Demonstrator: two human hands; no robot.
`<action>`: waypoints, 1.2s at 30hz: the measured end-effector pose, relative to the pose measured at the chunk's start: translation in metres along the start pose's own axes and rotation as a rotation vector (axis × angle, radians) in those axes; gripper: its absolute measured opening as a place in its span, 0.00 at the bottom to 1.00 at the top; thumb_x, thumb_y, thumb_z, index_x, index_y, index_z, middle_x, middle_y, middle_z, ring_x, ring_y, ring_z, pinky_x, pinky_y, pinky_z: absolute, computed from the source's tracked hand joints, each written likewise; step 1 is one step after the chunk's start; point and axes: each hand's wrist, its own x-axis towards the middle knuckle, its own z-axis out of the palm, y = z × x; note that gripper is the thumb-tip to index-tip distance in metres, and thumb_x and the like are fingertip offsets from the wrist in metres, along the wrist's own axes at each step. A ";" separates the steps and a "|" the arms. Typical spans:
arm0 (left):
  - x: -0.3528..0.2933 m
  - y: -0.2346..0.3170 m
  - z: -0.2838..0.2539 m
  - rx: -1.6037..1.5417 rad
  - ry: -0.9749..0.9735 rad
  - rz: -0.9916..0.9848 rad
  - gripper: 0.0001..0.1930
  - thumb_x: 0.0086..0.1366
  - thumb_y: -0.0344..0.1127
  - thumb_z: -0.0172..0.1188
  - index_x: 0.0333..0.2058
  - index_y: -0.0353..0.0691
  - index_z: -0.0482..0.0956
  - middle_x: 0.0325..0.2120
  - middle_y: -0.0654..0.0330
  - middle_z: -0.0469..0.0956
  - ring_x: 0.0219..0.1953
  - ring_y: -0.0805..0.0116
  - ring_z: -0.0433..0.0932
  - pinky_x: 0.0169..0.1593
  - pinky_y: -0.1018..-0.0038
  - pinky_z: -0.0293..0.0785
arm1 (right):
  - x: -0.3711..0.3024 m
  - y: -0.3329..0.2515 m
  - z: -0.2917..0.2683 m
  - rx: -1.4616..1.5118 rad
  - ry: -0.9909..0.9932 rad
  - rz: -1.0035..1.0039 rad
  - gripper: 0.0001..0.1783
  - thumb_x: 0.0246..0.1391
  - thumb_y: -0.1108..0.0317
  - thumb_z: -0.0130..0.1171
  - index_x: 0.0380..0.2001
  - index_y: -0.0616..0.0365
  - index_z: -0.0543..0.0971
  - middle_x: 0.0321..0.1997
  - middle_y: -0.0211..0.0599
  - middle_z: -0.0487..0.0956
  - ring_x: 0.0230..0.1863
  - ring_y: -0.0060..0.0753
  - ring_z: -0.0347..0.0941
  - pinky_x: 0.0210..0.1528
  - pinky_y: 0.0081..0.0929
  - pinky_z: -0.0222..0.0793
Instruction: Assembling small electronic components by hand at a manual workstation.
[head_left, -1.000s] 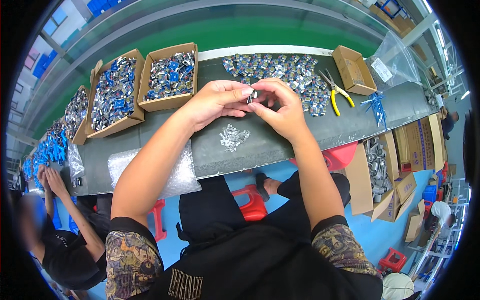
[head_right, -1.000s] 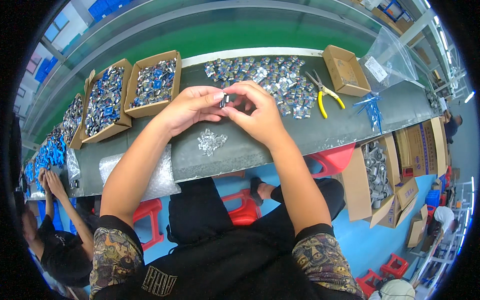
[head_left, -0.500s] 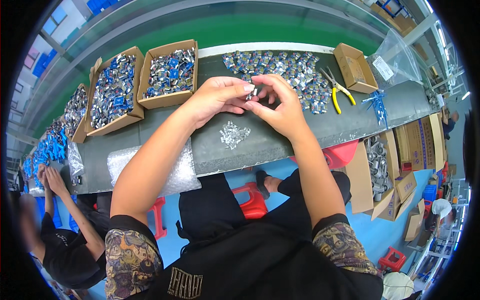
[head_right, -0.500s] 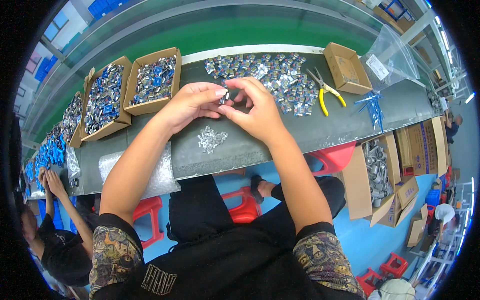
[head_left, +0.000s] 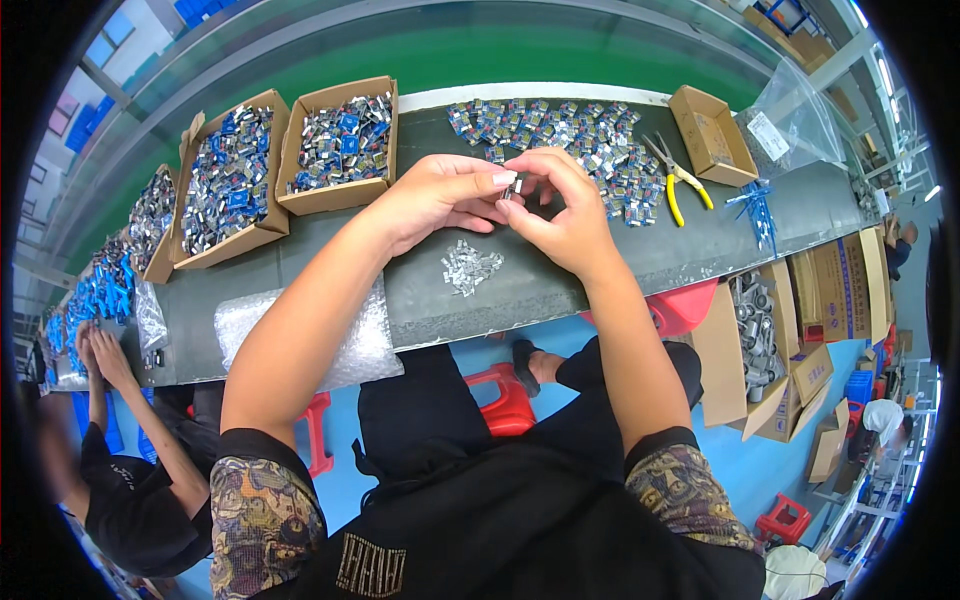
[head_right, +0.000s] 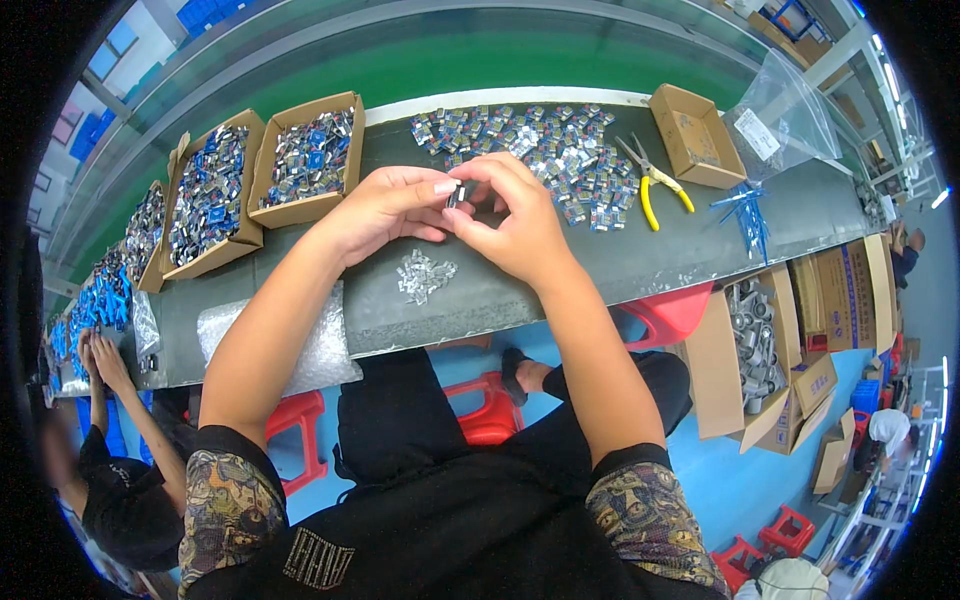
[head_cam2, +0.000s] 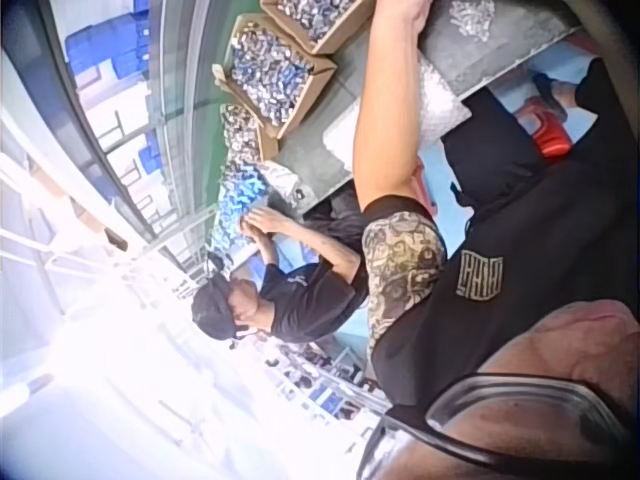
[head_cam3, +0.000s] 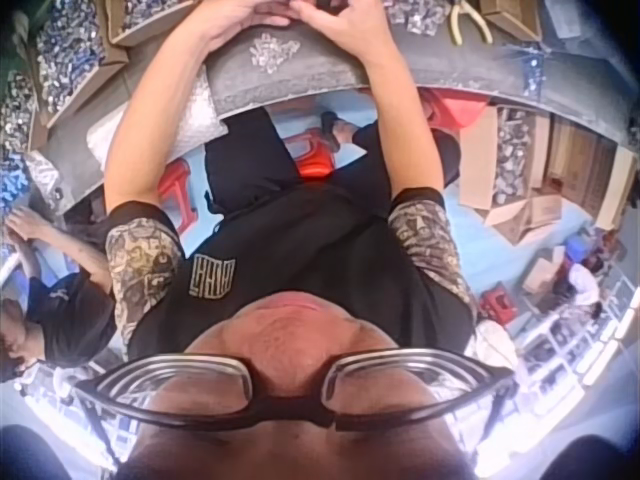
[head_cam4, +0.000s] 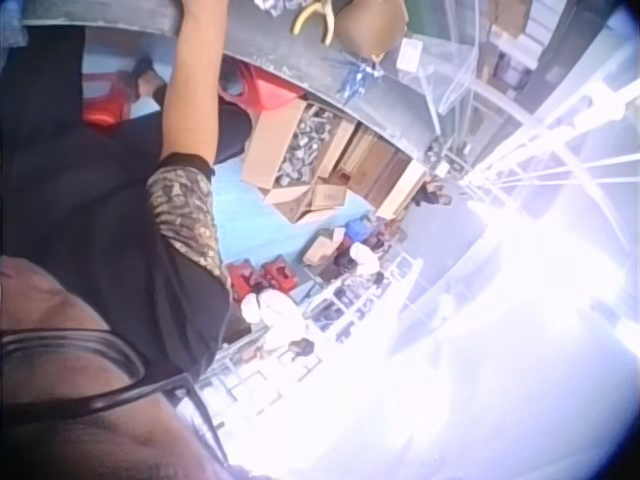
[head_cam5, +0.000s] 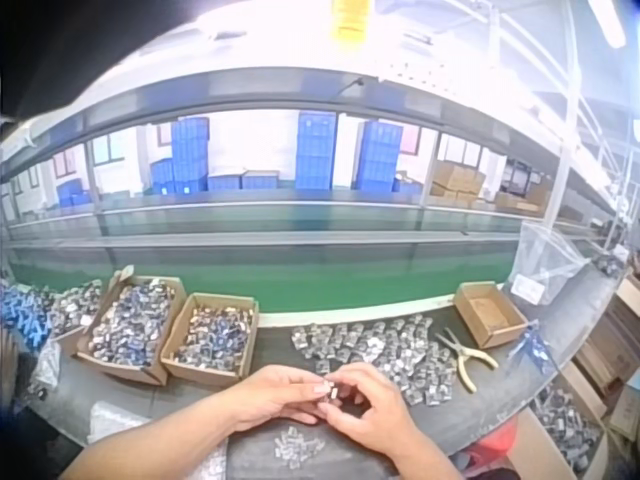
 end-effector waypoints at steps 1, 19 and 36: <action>0.000 0.000 0.000 -0.014 -0.020 -0.015 0.21 0.61 0.48 0.66 0.45 0.38 0.81 0.37 0.59 0.83 0.38 0.74 0.81 0.43 0.77 0.78 | 0.000 0.000 0.000 -0.005 -0.005 -0.012 0.20 0.41 0.71 0.70 0.41 0.58 0.80 0.42 0.32 0.77 0.34 0.21 0.74 0.32 0.19 0.66; -0.001 0.000 0.004 0.051 0.074 0.101 0.19 0.62 0.44 0.66 0.45 0.36 0.78 0.36 0.58 0.82 0.36 0.72 0.82 0.42 0.78 0.78 | -0.002 -0.001 0.000 0.042 -0.035 0.009 0.28 0.42 0.71 0.72 0.50 0.56 0.77 0.44 0.32 0.77 0.36 0.20 0.74 0.34 0.18 0.65; -0.009 -0.002 0.020 0.671 0.408 0.750 0.16 0.56 0.30 0.69 0.44 0.36 0.81 0.36 0.56 0.83 0.36 0.70 0.83 0.42 0.75 0.78 | -0.005 0.009 -0.005 0.377 -0.045 0.180 0.28 0.55 0.68 0.64 0.57 0.62 0.69 0.49 0.33 0.74 0.40 0.17 0.71 0.40 0.17 0.66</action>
